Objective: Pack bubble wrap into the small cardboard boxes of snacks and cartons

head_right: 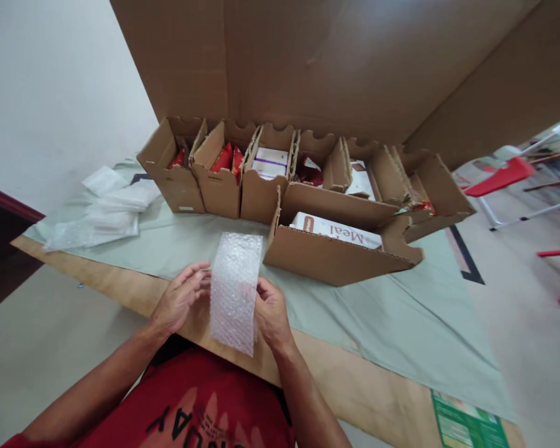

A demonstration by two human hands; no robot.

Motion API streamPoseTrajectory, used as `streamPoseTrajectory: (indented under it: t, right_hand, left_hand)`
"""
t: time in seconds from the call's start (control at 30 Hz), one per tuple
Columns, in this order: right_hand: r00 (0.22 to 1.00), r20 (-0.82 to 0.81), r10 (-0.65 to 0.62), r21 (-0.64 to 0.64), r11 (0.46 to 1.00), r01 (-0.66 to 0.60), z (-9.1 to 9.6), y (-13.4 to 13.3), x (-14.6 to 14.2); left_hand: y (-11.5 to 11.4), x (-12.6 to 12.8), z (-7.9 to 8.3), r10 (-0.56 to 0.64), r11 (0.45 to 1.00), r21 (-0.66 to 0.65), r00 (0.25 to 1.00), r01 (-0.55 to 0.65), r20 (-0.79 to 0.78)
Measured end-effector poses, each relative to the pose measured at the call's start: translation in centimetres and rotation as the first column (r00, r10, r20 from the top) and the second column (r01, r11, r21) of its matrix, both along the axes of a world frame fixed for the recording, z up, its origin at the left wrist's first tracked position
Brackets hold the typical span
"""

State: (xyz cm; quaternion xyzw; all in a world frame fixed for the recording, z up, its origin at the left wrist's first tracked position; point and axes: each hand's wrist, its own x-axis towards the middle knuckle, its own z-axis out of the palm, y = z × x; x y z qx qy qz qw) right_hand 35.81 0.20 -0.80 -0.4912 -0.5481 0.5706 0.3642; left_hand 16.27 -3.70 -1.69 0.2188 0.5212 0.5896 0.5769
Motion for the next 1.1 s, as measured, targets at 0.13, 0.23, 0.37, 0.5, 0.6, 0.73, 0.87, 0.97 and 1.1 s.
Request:
streamPoseTrajectory:
  t: [0.13,0.23,0.37,0.5,0.6,0.73,0.87,0.97,1.1]
  right_hand:
    - [0.976,0.218,0.000,0.216,0.975,-0.048,1.3,-0.5,-0.3]
    - [0.965,0.230,0.126,0.271,0.944,-0.188,2.0,-0.6,-1.0]
    - [0.994,0.102,0.044,0.189,0.980,-0.063,0.9,-0.4,-0.1]
    - [0.990,0.108,-0.095,0.147,0.986,0.078,-1.2,-0.2,2.6]
    - [0.944,0.178,-0.278,0.218,0.947,0.238,-1.5,-0.6,5.4]
    - [0.723,0.200,-0.661,0.392,0.730,0.559,-0.8,-0.9,10.9]
    - [0.565,0.098,-0.819,0.488,0.534,0.690,0.0,1.2,15.5]
    - [0.701,0.108,-0.705,0.418,0.672,0.612,0.5,3.7,16.9]
    - [0.780,0.112,-0.615,0.387,0.750,0.536,0.9,5.6,17.8]
  left_hand:
    - [-1.1,0.5,0.5,-0.028,0.992,0.112,0.978,0.052,-0.205]
    - [-1.5,1.3,1.3,-0.166,0.978,0.085,0.956,0.191,-0.240]
    - [-0.8,-0.4,1.5,-0.111,0.991,-0.094,0.980,0.096,-0.163]
    - [0.1,-4.2,0.0,-0.122,0.981,-0.182,0.951,0.071,-0.283]
    - [0.2,-6.0,-0.7,-0.024,0.996,-0.085,0.803,-0.033,-0.595]
    - [0.4,-5.1,1.0,0.095,0.995,0.101,0.553,-0.020,-0.828]
    - [3.3,0.2,2.8,-0.122,0.934,0.115,0.606,0.338,-0.786]
    - [7.0,5.3,2.4,-0.245,0.838,0.174,0.642,0.517,-0.727]
    - [10.0,10.2,1.2,-0.306,0.769,0.243,0.674,0.592,-0.673]
